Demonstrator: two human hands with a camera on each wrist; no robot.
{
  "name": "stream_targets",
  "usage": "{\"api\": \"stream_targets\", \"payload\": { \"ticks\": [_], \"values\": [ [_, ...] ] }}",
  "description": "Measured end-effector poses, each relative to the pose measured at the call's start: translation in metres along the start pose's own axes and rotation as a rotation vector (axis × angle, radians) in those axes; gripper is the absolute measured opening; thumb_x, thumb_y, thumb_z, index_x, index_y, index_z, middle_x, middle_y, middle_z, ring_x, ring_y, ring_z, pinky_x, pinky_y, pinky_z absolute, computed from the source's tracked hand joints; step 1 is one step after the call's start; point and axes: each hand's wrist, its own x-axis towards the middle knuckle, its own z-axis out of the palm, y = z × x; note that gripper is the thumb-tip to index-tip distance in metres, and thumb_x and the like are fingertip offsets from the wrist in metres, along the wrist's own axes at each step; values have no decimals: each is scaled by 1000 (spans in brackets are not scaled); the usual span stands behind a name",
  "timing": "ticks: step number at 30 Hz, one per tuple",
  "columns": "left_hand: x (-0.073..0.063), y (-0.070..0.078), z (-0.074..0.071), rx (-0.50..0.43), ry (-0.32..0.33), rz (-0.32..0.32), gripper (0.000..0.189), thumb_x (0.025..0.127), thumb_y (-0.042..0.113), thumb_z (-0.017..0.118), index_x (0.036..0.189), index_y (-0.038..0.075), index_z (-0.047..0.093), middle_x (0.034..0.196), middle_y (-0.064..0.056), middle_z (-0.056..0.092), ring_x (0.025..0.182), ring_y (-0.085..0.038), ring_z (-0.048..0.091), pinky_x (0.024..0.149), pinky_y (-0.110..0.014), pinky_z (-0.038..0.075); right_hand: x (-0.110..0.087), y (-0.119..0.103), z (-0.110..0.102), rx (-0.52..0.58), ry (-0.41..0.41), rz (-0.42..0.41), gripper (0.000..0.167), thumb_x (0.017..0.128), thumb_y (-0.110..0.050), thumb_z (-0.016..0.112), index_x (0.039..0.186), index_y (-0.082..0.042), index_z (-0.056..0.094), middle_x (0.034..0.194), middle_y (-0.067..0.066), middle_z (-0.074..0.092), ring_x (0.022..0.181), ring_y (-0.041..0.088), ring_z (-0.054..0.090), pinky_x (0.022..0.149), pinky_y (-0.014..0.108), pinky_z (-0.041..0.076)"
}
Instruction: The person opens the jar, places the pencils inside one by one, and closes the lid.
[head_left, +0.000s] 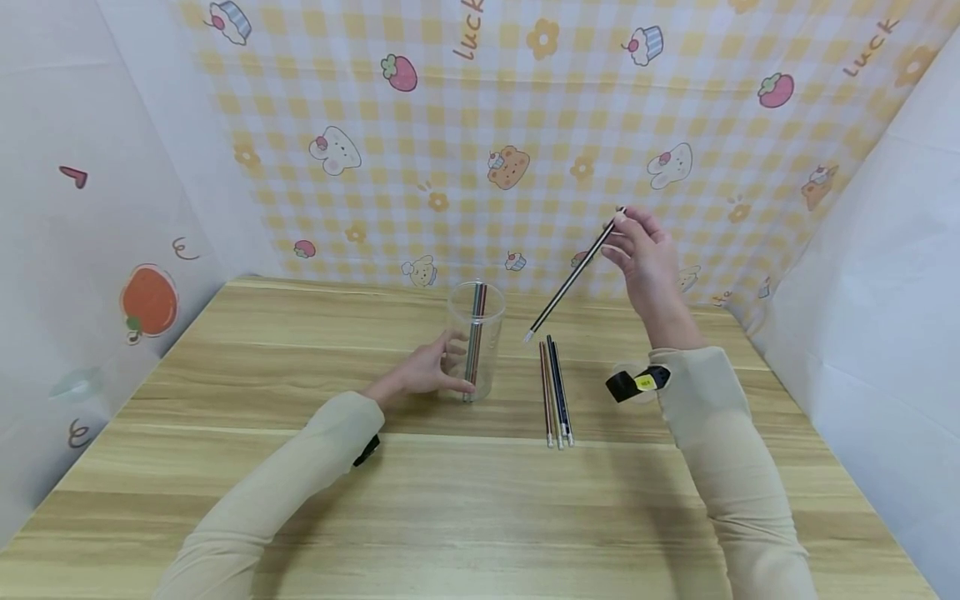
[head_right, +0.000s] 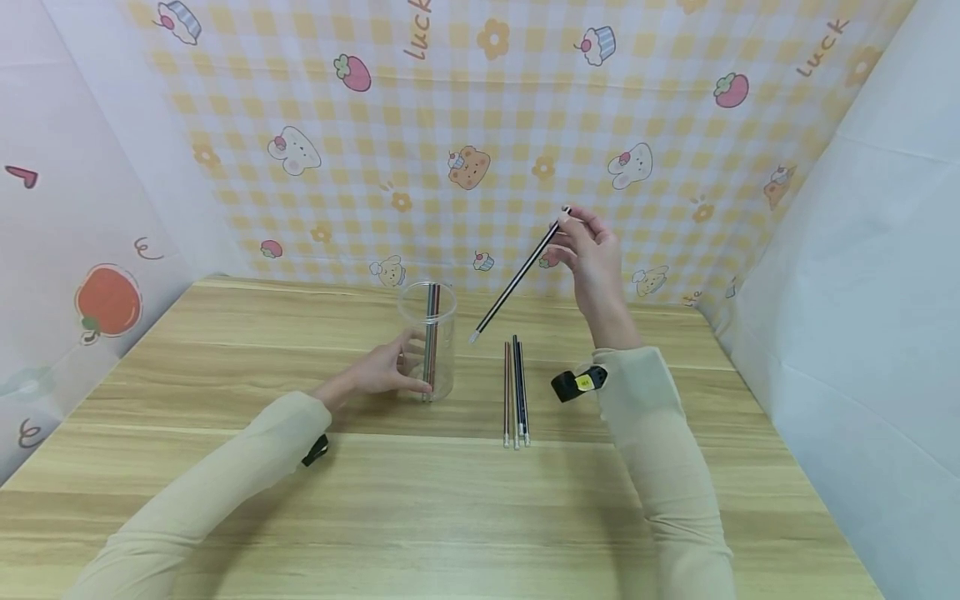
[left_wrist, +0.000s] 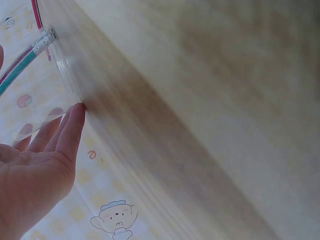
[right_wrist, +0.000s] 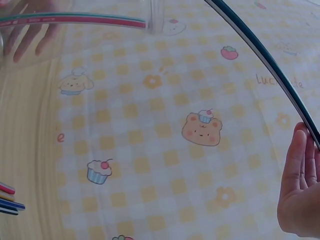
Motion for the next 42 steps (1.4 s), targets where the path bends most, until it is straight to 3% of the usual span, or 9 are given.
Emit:
{"api": "stream_targets", "payload": {
  "ticks": [7, 17, 26, 34, 42],
  "values": [
    [0, 1, -1, 16, -5, -1, 84, 64, 29, 79, 129, 13, 28, 125, -19, 44, 113, -30, 44, 94, -44, 32, -1, -4, 8, 95, 44, -26, 13, 80, 1, 62, 89, -1, 53, 76, 12, 60, 62, 19, 60, 55, 24, 50],
    [-1, 3, -1, 16, -4, 3, 83, 64, 27, 79, 128, 11, 29, 126, -20, 44, 113, -30, 44, 94, -44, 31, -8, 3, 18, 37, 34, -86, 12, 82, 2, 59, 89, -3, 50, 82, 11, 58, 67, 19, 60, 61, 25, 51],
    [-3, 4, -1, 20, -2, 3, 82, 65, 26, 79, 128, 11, 29, 125, -19, 45, 113, -30, 43, 94, -44, 31, -16, 25, 30, -140, -28, -133, 14, 82, 3, 58, 93, -3, 51, 78, 7, 56, 68, 17, 60, 60, 24, 50],
    [-2, 4, -1, 20, -6, 10, 84, 66, 27, 78, 130, 9, 26, 126, -20, 44, 112, -31, 44, 94, -43, 32, -25, 47, 39, -330, -132, -144, 16, 82, 0, 59, 97, -3, 53, 82, 7, 57, 73, 19, 59, 66, 30, 51],
    [-3, 4, 0, 31, 0, -12, 80, 65, 27, 78, 127, 14, 29, 123, -20, 45, 109, -30, 46, 93, -43, 34, -28, 64, 46, -508, -237, -137, 21, 84, -4, 59, 103, 1, 52, 90, 16, 59, 75, 20, 60, 66, 31, 51]
  ]
}}
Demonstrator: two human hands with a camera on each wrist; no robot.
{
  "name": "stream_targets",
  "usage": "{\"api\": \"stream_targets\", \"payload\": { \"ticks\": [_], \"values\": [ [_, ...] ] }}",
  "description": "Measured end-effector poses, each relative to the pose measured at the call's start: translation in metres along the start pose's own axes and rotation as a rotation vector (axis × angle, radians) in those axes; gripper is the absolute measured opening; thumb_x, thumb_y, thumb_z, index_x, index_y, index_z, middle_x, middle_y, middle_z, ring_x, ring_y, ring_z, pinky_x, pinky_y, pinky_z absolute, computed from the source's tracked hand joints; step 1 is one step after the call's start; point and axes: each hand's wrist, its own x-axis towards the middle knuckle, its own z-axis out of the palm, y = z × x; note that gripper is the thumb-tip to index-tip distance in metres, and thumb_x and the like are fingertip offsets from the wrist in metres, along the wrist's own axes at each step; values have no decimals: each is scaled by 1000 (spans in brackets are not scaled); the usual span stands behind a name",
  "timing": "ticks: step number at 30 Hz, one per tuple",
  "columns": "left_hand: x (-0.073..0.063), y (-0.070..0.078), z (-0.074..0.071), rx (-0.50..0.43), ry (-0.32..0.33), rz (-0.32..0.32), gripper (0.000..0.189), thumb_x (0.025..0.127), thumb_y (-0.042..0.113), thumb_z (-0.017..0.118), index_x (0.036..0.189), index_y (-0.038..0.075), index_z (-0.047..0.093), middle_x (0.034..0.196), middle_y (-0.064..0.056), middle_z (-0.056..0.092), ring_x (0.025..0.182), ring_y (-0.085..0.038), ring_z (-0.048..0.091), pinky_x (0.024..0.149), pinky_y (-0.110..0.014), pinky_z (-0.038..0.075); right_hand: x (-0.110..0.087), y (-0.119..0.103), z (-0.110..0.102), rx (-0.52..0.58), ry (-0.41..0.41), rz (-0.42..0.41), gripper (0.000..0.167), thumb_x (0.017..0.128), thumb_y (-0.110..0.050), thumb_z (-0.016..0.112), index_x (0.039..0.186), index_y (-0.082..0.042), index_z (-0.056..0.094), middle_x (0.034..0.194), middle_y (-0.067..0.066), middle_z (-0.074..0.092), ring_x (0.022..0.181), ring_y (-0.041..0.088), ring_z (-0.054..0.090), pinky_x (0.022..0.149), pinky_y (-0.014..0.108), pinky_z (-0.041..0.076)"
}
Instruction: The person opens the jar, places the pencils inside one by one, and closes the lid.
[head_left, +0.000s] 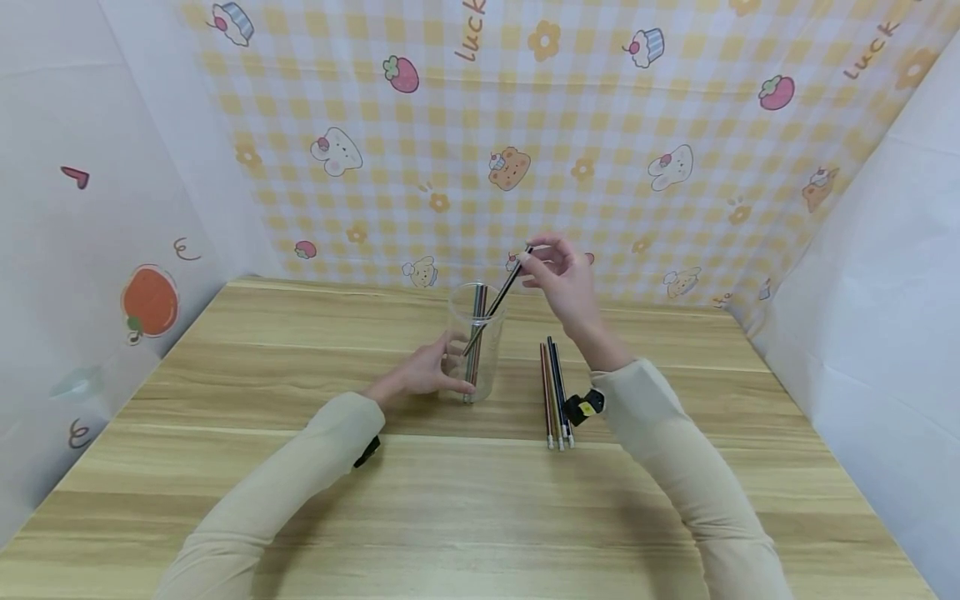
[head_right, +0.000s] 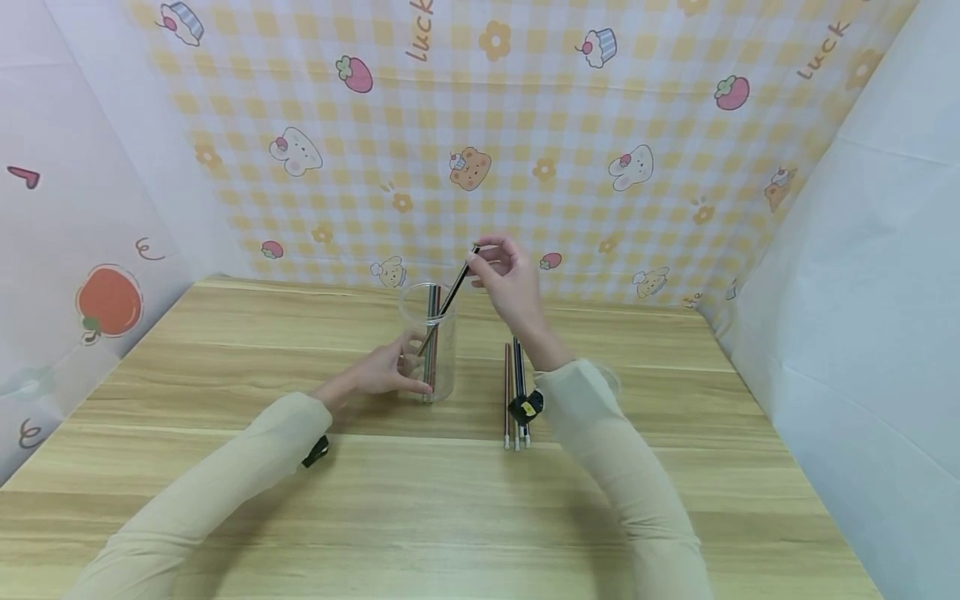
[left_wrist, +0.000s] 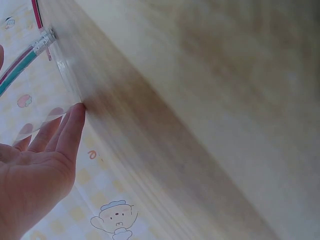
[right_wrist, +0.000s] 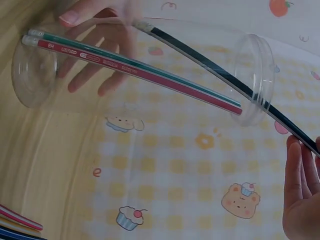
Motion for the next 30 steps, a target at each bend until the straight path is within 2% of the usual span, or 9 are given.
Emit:
{"api": "stream_targets", "payload": {
  "ticks": [4, 11, 19, 24, 27, 30],
  "values": [
    [0, 0, 0, -5, -4, 18, 79, 66, 26, 78, 127, 12, 29, 124, -19, 46, 110, -30, 47, 92, -42, 35, -1, 4, 5, -72, -57, 41, 21, 86, -10, 58, 102, 3, 54, 95, 19, 59, 79, 20, 59, 69, 32, 50],
    [1, -1, 0, -11, -9, 26, 81, 66, 29, 78, 127, 12, 28, 125, -20, 45, 111, -29, 46, 92, -42, 35, 0, 12, 11, -167, -126, 80, 23, 86, -14, 59, 100, 4, 57, 93, 16, 61, 79, 20, 59, 71, 33, 49],
    [2, -2, 0, -17, -7, 32, 80, 66, 26, 78, 127, 12, 29, 124, -19, 45, 111, -29, 46, 92, -42, 35, 4, 10, 16, -249, -146, 108, 23, 85, -15, 60, 100, 3, 59, 91, 11, 63, 79, 21, 60, 69, 31, 50],
    [3, -4, 0, -31, -9, 29, 78, 67, 25, 78, 127, 13, 29, 122, -20, 47, 110, -29, 47, 92, -42, 35, 9, 11, 19, -257, -157, 120, 23, 85, -14, 60, 100, 4, 60, 89, 10, 63, 82, 26, 59, 68, 35, 49],
    [4, -5, 0, -25, -5, 31, 80, 66, 27, 78, 128, 13, 29, 122, -21, 47, 108, -30, 48, 92, -43, 35, 11, 12, 20, -286, -150, 123, 23, 85, -15, 60, 99, 3, 61, 89, 9, 63, 82, 23, 58, 70, 40, 47],
    [5, -6, 0, -13, 0, 28, 82, 65, 29, 78, 129, 13, 28, 122, -21, 47, 107, -31, 48, 91, -44, 36, 11, 12, 21, -342, -150, 123, 21, 84, -18, 61, 97, -2, 63, 89, 5, 64, 82, 18, 56, 73, 38, 45]
  ]
}}
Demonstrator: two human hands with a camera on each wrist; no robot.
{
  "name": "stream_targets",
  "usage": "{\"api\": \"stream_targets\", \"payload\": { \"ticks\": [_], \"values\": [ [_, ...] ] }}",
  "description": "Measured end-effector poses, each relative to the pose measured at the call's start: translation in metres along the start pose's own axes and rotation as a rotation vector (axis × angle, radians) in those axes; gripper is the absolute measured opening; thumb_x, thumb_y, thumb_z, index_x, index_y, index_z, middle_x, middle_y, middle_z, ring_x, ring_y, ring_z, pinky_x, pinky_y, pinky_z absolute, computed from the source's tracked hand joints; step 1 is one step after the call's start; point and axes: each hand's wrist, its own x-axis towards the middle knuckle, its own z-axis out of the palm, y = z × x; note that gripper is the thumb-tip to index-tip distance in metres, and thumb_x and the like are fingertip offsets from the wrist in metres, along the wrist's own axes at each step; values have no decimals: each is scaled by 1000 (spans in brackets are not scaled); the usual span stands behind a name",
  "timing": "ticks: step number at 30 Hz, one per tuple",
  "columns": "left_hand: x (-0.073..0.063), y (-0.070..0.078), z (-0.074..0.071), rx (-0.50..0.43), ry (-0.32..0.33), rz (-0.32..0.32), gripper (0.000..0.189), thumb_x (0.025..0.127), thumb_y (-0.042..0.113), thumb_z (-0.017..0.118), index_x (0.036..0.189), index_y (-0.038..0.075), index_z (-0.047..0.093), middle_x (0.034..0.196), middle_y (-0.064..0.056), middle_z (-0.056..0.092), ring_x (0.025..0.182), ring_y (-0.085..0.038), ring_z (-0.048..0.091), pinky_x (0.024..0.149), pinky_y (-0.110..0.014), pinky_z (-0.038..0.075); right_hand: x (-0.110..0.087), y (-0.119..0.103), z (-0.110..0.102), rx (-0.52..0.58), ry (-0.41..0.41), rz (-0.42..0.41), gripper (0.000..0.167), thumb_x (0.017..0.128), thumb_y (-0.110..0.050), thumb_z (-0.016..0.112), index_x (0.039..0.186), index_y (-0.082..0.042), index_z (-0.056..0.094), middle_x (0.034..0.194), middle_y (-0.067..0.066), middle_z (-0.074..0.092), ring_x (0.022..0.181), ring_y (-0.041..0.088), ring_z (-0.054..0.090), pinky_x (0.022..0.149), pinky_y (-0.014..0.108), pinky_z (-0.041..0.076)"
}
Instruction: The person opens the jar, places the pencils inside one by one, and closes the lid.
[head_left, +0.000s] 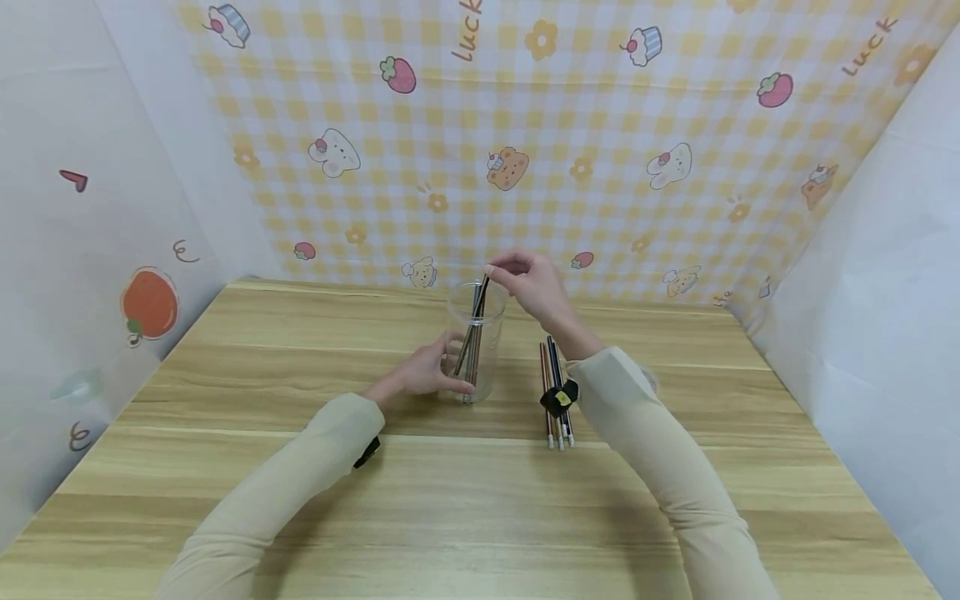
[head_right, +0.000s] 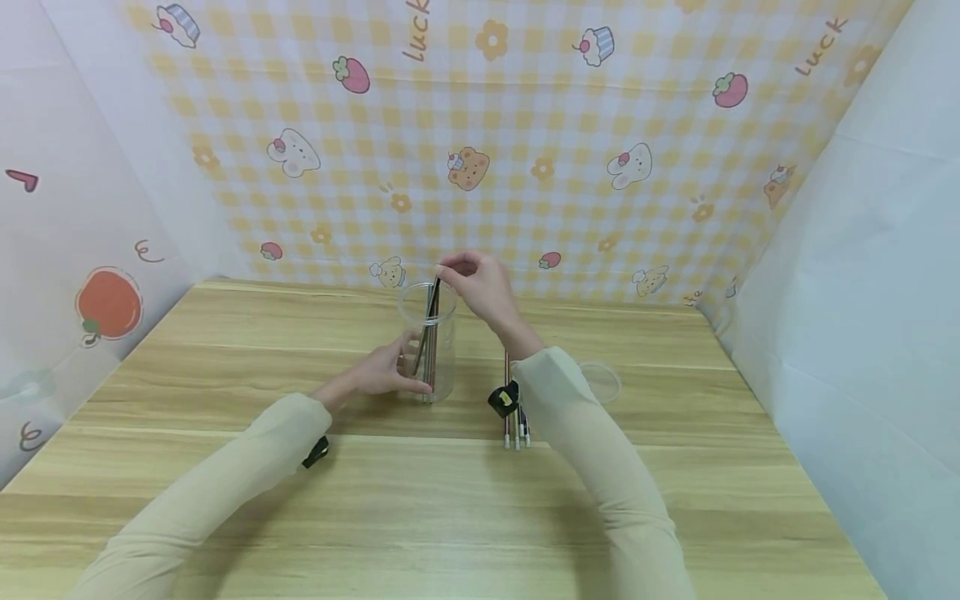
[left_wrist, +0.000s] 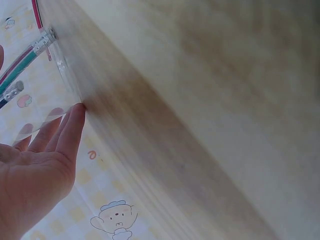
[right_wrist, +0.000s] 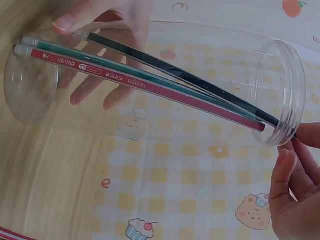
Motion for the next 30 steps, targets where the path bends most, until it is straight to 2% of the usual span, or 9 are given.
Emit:
{"api": "stream_targets", "payload": {
  "ticks": [6, 10, 21, 30],
  "values": [
    [0, 0, 0, 5, 6, -4, 83, 66, 29, 78, 129, 13, 27, 123, -22, 46, 108, -32, 47, 91, -44, 35, -2, -1, 6, -84, -40, -38, 16, 82, -20, 64, 92, -7, 65, 88, 2, 63, 79, 15, 55, 68, 30, 43],
    [-1, 0, 0, 0, 5, -3, 82, 66, 29, 78, 129, 12, 27, 122, -21, 47, 107, -31, 48, 91, -43, 36, -2, 1, 10, -82, -66, -64, 14, 81, -17, 65, 90, -7, 65, 88, 2, 61, 75, 15, 54, 63, 28, 43],
    [-2, 2, 0, -16, -2, 4, 82, 67, 27, 78, 129, 11, 27, 122, -21, 47, 107, -30, 49, 92, -42, 35, -2, 2, 12, -100, -65, -62, 14, 81, -19, 66, 88, -7, 63, 81, 2, 63, 75, 14, 56, 64, 28, 43],
    [-1, 3, 0, -24, -7, 5, 80, 66, 28, 78, 128, 12, 28, 121, -20, 48, 107, -30, 49, 92, -42, 35, -2, 3, 11, -103, -63, -84, 13, 80, -18, 66, 87, -7, 65, 84, 2, 61, 71, 15, 53, 61, 27, 42]
  ]
}}
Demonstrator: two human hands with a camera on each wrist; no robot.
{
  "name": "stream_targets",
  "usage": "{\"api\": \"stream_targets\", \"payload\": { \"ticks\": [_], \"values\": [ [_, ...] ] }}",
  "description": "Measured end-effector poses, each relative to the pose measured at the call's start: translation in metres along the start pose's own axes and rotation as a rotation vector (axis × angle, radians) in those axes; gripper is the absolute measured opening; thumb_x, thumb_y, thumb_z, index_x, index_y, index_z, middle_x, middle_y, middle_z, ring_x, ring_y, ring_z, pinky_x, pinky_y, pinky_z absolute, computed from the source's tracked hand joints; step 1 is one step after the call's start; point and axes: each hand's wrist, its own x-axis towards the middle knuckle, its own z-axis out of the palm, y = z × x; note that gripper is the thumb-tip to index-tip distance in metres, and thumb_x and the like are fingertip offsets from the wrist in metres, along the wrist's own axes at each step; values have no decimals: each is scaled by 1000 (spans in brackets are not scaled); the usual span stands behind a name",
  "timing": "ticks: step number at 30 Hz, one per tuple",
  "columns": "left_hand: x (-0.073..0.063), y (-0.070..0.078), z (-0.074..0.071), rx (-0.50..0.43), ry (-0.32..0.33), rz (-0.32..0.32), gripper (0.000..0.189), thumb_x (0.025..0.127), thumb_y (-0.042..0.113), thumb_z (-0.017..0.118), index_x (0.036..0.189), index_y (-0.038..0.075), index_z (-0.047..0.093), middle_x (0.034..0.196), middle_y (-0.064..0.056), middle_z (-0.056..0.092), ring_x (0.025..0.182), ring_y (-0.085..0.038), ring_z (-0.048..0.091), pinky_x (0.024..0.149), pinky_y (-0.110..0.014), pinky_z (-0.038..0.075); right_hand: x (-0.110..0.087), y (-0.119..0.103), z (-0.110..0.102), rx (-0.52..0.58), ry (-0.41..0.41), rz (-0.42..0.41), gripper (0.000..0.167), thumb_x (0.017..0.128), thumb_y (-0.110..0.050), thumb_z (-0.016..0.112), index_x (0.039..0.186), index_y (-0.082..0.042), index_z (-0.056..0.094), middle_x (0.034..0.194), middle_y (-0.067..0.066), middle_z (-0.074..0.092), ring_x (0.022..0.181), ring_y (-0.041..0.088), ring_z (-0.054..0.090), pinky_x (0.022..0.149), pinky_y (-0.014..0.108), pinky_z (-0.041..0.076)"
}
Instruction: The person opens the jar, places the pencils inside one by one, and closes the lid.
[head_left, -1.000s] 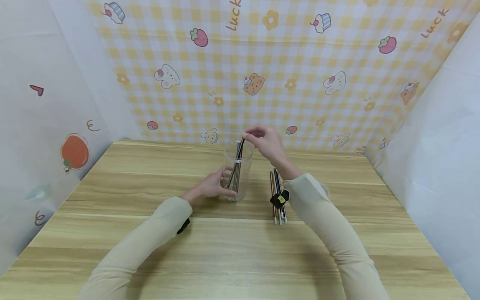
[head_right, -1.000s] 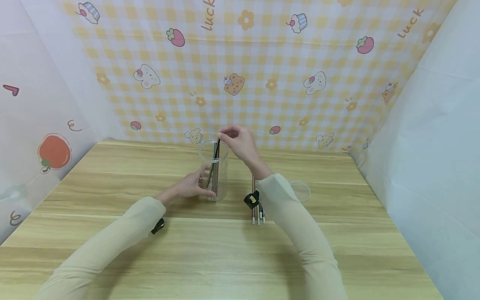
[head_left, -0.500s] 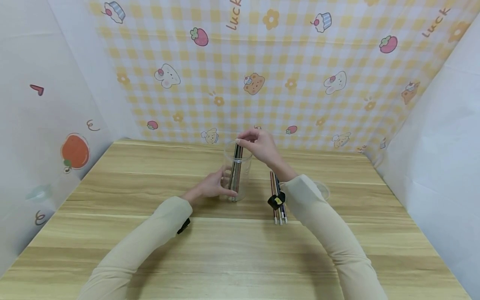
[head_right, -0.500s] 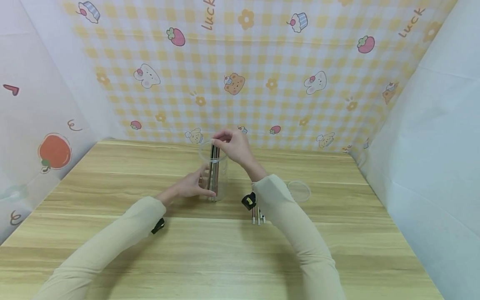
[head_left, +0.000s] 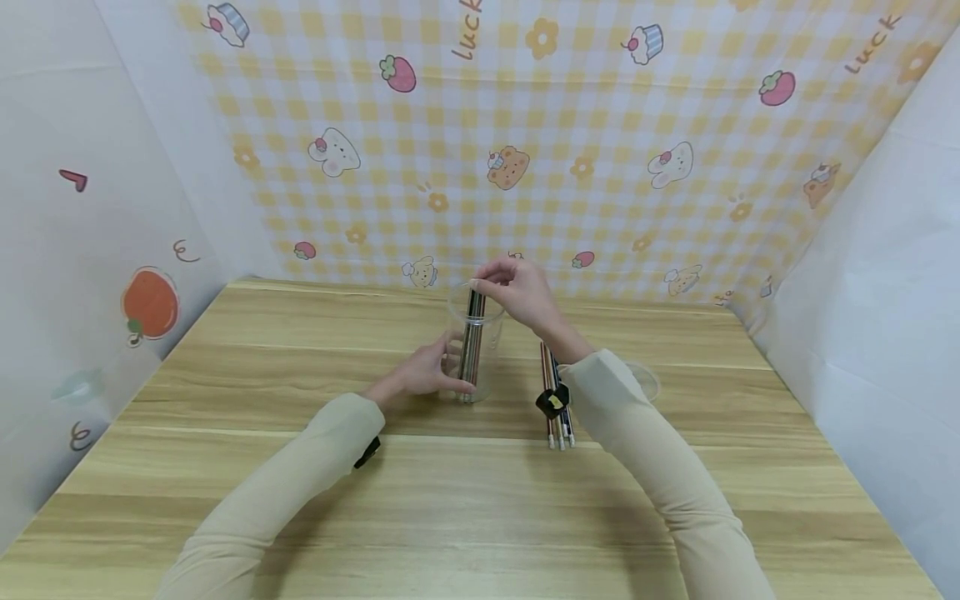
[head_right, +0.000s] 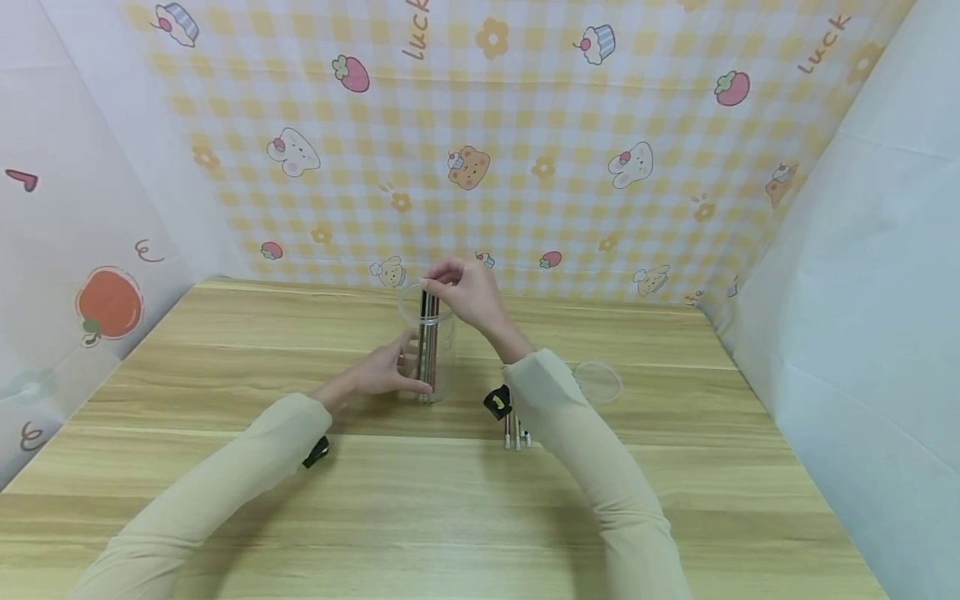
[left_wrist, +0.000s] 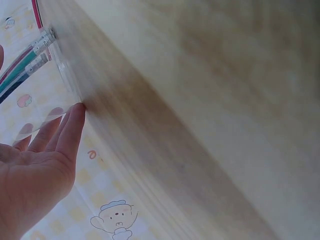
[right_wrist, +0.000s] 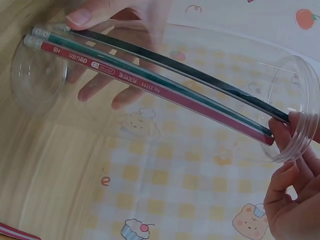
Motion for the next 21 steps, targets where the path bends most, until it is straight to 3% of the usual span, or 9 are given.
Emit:
{"api": "stream_targets", "payload": {
  "ticks": [4, 10, 21],
  "values": [
    [0, 0, 0, -7, 0, -10, 80, 66, 28, 78, 127, 13, 28, 122, -19, 47, 109, -29, 48, 92, -41, 35, -2, 2, -2, -21, 10, -6, 14, 81, -19, 65, 90, -8, 68, 87, 1, 58, 66, 17, 45, 54, 26, 37],
    [0, -1, 1, 5, 5, -10, 81, 66, 27, 78, 127, 12, 28, 123, -20, 47, 110, -31, 46, 93, -42, 34, -4, 5, -8, 39, 60, 29, 20, 83, -23, 62, 95, -8, 67, 87, 4, 56, 63, 16, 44, 50, 26, 34],
    [-2, 4, 2, 9, 12, -33, 84, 64, 26, 79, 129, 9, 29, 123, -21, 46, 111, -31, 45, 93, -42, 34, -6, 12, -29, 158, 140, 55, 25, 83, -25, 62, 98, -5, 65, 93, 4, 60, 71, 20, 49, 58, 28, 38]
  ]
}}
